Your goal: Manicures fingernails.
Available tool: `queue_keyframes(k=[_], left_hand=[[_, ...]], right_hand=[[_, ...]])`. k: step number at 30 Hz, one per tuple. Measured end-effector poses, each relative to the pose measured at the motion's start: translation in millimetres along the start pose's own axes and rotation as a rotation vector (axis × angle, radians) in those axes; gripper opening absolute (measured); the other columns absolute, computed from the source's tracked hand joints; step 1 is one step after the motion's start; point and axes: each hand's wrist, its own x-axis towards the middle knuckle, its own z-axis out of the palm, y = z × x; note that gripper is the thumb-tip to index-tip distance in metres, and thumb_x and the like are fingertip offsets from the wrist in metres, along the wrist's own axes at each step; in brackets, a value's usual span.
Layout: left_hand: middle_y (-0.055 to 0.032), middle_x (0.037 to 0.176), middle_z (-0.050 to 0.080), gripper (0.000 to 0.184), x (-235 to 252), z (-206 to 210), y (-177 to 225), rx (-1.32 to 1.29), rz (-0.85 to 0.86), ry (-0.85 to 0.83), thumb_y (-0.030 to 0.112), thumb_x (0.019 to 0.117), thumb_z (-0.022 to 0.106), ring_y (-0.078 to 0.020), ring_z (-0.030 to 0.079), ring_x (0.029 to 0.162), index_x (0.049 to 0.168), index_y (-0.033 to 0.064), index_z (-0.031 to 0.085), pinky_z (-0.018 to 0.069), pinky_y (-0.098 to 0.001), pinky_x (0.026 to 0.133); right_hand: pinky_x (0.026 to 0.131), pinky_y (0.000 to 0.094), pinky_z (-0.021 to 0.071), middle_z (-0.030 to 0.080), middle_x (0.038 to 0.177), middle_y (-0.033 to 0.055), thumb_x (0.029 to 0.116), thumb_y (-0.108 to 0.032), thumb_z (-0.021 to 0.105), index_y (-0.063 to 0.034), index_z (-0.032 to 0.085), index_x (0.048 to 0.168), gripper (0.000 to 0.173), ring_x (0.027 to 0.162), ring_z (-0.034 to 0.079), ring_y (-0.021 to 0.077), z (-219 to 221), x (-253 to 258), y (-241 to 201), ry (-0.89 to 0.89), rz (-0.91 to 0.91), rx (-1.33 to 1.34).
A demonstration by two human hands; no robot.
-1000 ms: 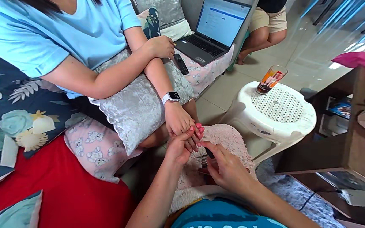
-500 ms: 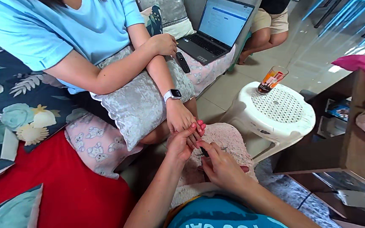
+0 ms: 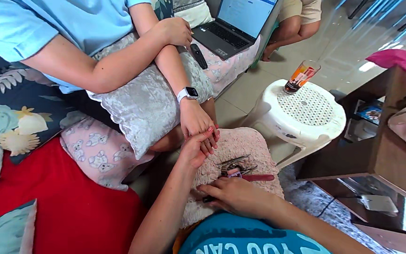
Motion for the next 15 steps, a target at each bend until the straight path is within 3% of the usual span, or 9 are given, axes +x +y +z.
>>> queue_keyframes(k=[3, 7, 11, 13, 15], left_hand=[[-0.0164, 0.087, 0.070, 0.019, 1.6, -2.1, 0.4, 0.018, 0.008, -0.008, 0.014, 0.1032, 0.057, -0.0200, 0.068, 0.062, 0.111, -0.0008, 0.066, 0.0569, -0.0291, 0.051], [-0.0172, 0.089, 0.070, 0.018, 3.1, -2.7, 0.9, 0.012, 0.012, -0.062, 0.014, 0.1032, 0.057, -0.0209, 0.069, 0.064, 0.109, 0.0001, 0.067, 0.0576, -0.0296, 0.052], [-0.0170, 0.090, 0.070, 0.021, 3.0, -8.5, 2.2, -0.003, 0.022, -0.128, 0.012, 0.1029, 0.055, -0.0212, 0.070, 0.065, 0.118, 0.0009, 0.064, 0.0594, -0.0304, 0.054], [-0.0163, 0.089, 0.071, 0.019, 4.6, -9.6, 2.1, 0.029, 0.025, -0.130, 0.014, 0.1035, 0.054, -0.0199, 0.070, 0.064, 0.111, 0.0005, 0.066, 0.0587, -0.0289, 0.053], [-0.0160, 0.087, 0.071, 0.020, 8.4, -10.3, -0.1, 0.051, 0.023, -0.113, 0.015, 0.1040, 0.055, -0.0193, 0.069, 0.063, 0.102, 0.0002, 0.069, 0.0577, -0.0284, 0.053]], right_hand=[[0.074, 0.0447, 0.0619, 0.073, 0.101, 0.0106, 0.1059, -0.038, 0.054, -0.0138, 0.064, 0.131, 0.036, 0.091, 0.074, 0.0283, 0.1, -2.3, 1.8, 0.066, -0.013, -0.054], [0.078, 0.0408, 0.0618, 0.073, 0.102, 0.0088, 0.1074, -0.038, 0.051, -0.0104, 0.068, 0.123, 0.036, 0.093, 0.074, 0.0234, -9.2, -6.0, 6.9, 0.166, 0.018, -0.056], [0.069, 0.0453, 0.0607, 0.072, 0.090, 0.0107, 0.1040, -0.021, 0.054, -0.0060, 0.073, 0.096, 0.026, 0.084, 0.073, 0.0268, -23.1, -15.0, 24.0, 0.330, 0.273, -0.164], [0.067, 0.0478, 0.0593, 0.070, 0.088, 0.0132, 0.1019, -0.019, 0.056, -0.0035, 0.073, 0.094, 0.024, 0.083, 0.072, 0.0305, -26.8, -18.1, 34.5, 0.326, 0.407, -0.197], [0.067, 0.0471, 0.0593, 0.070, 0.089, 0.0135, 0.0999, -0.017, 0.059, -0.0036, 0.073, 0.094, 0.020, 0.083, 0.072, 0.0307, -24.6, -18.6, 38.9, 0.304, 0.430, -0.187]])
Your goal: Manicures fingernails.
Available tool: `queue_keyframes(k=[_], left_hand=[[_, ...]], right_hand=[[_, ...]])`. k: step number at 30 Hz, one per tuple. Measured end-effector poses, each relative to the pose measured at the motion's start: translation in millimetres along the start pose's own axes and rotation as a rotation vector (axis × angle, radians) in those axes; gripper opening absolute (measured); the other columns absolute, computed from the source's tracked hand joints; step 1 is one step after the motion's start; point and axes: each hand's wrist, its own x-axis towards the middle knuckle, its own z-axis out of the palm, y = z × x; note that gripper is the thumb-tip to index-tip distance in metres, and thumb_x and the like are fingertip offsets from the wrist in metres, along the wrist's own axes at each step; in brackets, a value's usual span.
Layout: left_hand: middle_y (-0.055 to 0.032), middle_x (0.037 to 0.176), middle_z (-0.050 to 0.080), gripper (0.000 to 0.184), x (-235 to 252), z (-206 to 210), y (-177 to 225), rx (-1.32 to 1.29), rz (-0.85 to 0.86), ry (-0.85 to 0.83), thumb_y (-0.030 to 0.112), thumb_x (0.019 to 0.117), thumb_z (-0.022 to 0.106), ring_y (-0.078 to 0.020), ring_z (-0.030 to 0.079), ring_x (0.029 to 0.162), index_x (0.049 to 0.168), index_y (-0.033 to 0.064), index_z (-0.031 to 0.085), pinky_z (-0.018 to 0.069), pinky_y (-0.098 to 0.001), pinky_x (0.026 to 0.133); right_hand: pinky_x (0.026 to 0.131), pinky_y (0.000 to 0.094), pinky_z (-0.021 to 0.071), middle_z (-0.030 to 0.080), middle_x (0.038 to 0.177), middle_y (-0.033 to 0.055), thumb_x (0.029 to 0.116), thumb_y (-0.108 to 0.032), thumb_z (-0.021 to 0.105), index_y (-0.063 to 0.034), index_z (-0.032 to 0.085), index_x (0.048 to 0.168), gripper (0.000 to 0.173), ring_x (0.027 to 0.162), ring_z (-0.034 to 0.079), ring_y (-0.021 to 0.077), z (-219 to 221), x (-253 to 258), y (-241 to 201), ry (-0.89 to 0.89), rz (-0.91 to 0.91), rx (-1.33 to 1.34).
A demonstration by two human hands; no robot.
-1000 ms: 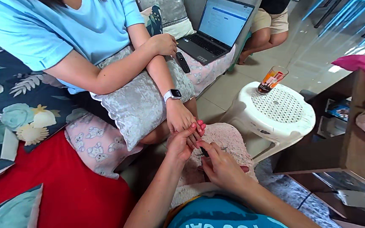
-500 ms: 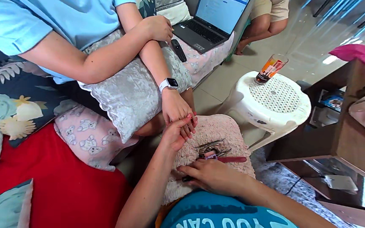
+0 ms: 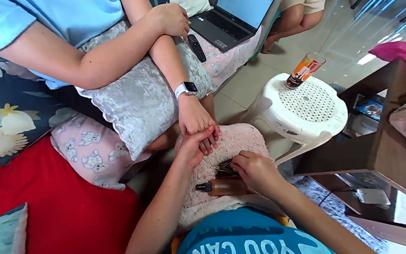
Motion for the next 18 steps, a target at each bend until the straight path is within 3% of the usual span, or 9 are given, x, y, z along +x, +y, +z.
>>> queue_keyframes(k=[5, 12, 16, 18], left_hand=[[-0.0165, 0.091, 0.072, 0.021, 3.8, -3.2, -2.6, 0.012, 0.015, -0.020, 0.014, 0.1039, 0.054, -0.0192, 0.070, 0.066, 0.102, -0.0001, 0.069, 0.0585, -0.0280, 0.054], [-0.0174, 0.089, 0.073, 0.013, -2.6, 3.4, 1.3, 0.004, 0.002, 0.010, 0.005, 0.0993, 0.059, -0.0183, 0.072, 0.067, 0.102, -0.0019, 0.069, 0.0594, -0.0266, 0.055], [-0.0178, 0.090, 0.073, 0.013, -5.2, 7.5, 2.9, -0.007, 0.004, -0.002, 0.005, 0.1001, 0.059, -0.0186, 0.072, 0.068, 0.102, -0.0032, 0.069, 0.0594, -0.0268, 0.055], [-0.0169, 0.091, 0.073, 0.015, -7.0, 8.6, 2.2, 0.006, 0.006, 0.005, 0.005, 0.1012, 0.056, -0.0186, 0.072, 0.070, 0.103, -0.0029, 0.068, 0.0597, -0.0276, 0.056]], right_hand=[[0.075, 0.0497, 0.0604, 0.073, 0.097, 0.0165, 0.0975, -0.010, 0.062, -0.0018, 0.073, 0.101, 0.014, 0.094, 0.073, 0.0340, 21.0, 5.8, -11.8, -0.100, -0.041, -0.017], [0.068, 0.0472, 0.0594, 0.072, 0.090, 0.0159, 0.0874, 0.005, 0.063, -0.0015, 0.070, 0.099, 0.015, 0.086, 0.073, 0.0331, 18.0, 5.9, -18.4, -0.156, -0.078, -0.153], [0.083, 0.0524, 0.0580, 0.072, 0.108, 0.0177, 0.0974, -0.005, 0.057, -0.0019, 0.071, 0.113, 0.021, 0.103, 0.071, 0.0355, -7.9, 5.0, -4.0, -0.340, -0.080, 0.018], [0.083, 0.0526, 0.0577, 0.072, 0.106, 0.0164, 0.0999, -0.011, 0.056, -0.0040, 0.072, 0.115, 0.023, 0.099, 0.071, 0.0333, -19.6, 7.5, 9.0, -0.346, -0.141, 0.153]])
